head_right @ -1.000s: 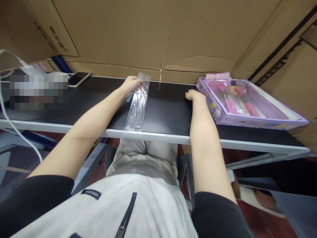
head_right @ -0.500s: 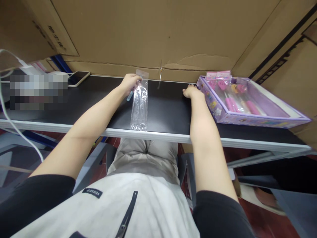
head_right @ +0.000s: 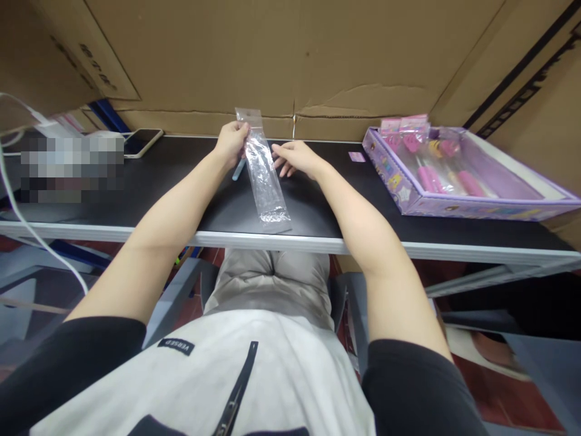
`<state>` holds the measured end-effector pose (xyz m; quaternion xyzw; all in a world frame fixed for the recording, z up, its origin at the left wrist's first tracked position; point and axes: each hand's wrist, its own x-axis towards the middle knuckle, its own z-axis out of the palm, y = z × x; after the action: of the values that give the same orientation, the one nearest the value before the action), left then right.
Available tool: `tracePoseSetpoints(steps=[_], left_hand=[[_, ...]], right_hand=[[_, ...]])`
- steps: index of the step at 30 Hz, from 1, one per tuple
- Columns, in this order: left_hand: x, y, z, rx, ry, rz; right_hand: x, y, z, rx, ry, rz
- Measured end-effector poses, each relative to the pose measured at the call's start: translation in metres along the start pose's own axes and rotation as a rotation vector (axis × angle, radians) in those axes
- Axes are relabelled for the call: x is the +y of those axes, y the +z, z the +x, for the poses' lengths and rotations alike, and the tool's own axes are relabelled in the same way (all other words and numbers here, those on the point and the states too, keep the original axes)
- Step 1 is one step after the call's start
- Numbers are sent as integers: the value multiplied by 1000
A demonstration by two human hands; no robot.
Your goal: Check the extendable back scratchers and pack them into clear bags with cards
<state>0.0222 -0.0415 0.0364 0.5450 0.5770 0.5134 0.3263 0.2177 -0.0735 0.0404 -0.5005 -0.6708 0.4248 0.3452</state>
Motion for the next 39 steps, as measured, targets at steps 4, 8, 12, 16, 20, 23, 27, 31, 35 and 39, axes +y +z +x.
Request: tracePoseSetpoints(steps=[4, 8, 12, 16, 20, 23, 27, 31, 35, 39], left_hand=[[2, 0, 0, -9, -12, -13], [9, 4, -5, -6, -40, -28], [17, 10, -23, -90, 45, 62], [28, 14, -47, -218, 213, 247], [40, 18, -71, -294, 307, 432], [48, 20, -86, -351, 321, 614], [51, 7, -87, -342, 347, 858], [40, -36, -60, -189, 271, 959], [26, -99, -36, -14, 54, 1045], [9, -153, -34, 19, -214, 1097]], right_hand=[[-9, 18, -11, -102, 8, 115], [-7, 16, -8, 36, -7, 145], [-7, 10, -4, 132, -19, 176], [-8, 9, -2, 153, -19, 232], [-6, 9, 1, 196, 0, 287], [-7, 9, 2, 189, -8, 305], [-10, 9, -1, 168, -32, 320], [-10, 10, -5, 150, -6, 274], [-5, 10, -6, 122, 21, 185], [-3, 12, -5, 103, 41, 121]])
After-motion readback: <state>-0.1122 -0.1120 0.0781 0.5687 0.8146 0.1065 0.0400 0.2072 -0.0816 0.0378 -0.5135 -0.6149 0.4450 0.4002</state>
